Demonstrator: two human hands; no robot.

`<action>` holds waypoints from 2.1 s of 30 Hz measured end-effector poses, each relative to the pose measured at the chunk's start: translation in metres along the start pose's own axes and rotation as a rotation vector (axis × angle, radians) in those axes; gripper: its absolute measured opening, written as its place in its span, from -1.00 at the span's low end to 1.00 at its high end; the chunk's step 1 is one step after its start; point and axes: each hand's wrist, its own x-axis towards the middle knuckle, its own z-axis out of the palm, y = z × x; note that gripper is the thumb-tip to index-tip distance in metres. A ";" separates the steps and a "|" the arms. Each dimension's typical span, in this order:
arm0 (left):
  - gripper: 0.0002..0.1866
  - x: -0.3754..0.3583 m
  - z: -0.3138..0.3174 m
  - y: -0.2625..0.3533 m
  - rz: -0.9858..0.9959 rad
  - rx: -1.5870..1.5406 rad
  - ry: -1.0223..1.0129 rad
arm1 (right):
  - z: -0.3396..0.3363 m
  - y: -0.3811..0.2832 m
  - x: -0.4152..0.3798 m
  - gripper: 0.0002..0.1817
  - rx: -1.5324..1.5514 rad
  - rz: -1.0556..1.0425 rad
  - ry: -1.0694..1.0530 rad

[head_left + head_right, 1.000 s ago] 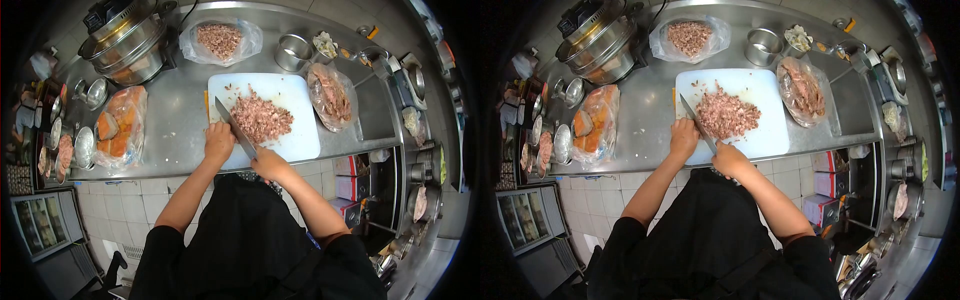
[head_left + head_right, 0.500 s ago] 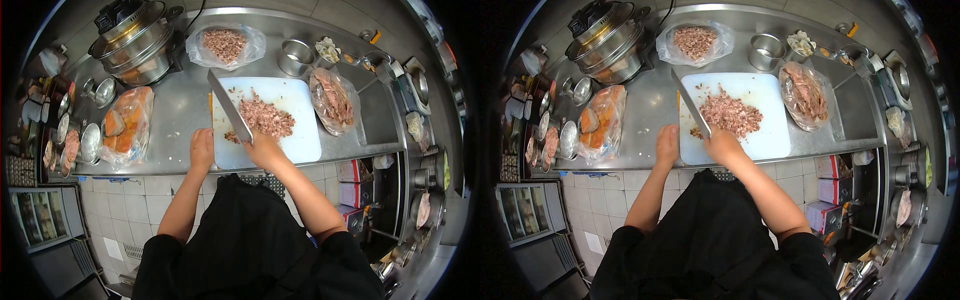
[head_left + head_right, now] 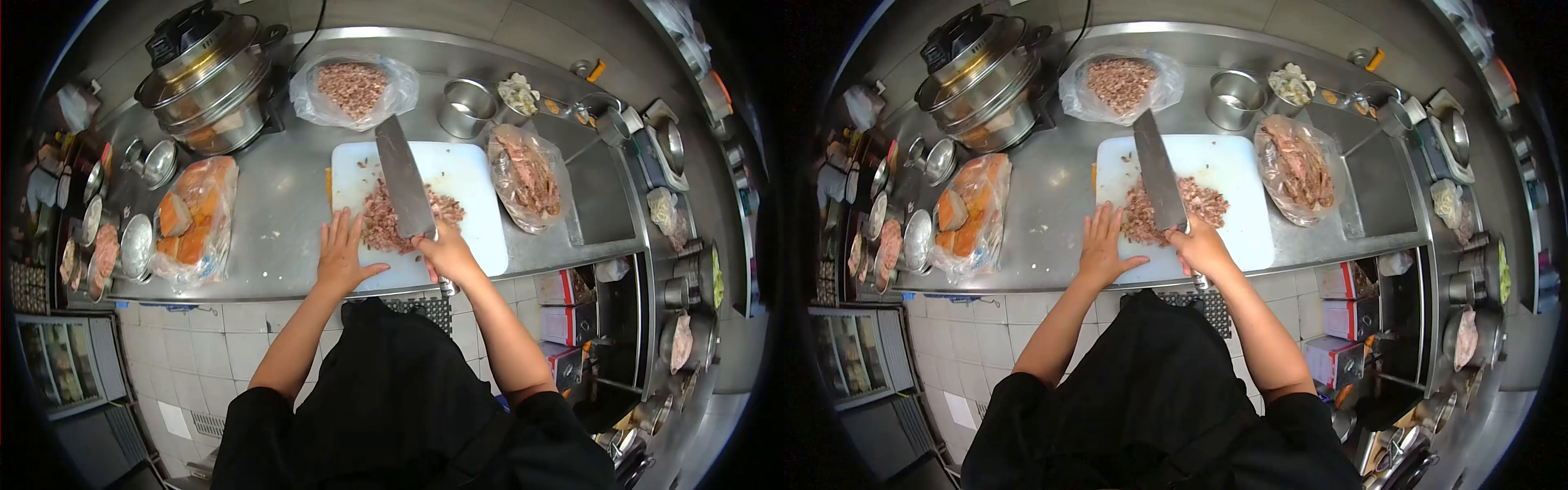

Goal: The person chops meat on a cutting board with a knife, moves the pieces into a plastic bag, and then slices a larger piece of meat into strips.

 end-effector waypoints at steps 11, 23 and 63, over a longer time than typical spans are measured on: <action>-0.04 0.095 0.067 0.011 -0.021 -0.323 0.113 | -0.013 0.054 -0.011 -0.85 0.406 0.057 0.188; -0.14 0.099 0.045 0.018 -0.252 -0.064 0.096 | -0.056 0.056 -0.053 -0.83 0.375 0.134 0.196; -0.58 0.202 -0.021 0.066 0.075 -0.230 0.802 | -0.064 -0.001 0.053 -0.85 0.236 -0.017 -0.426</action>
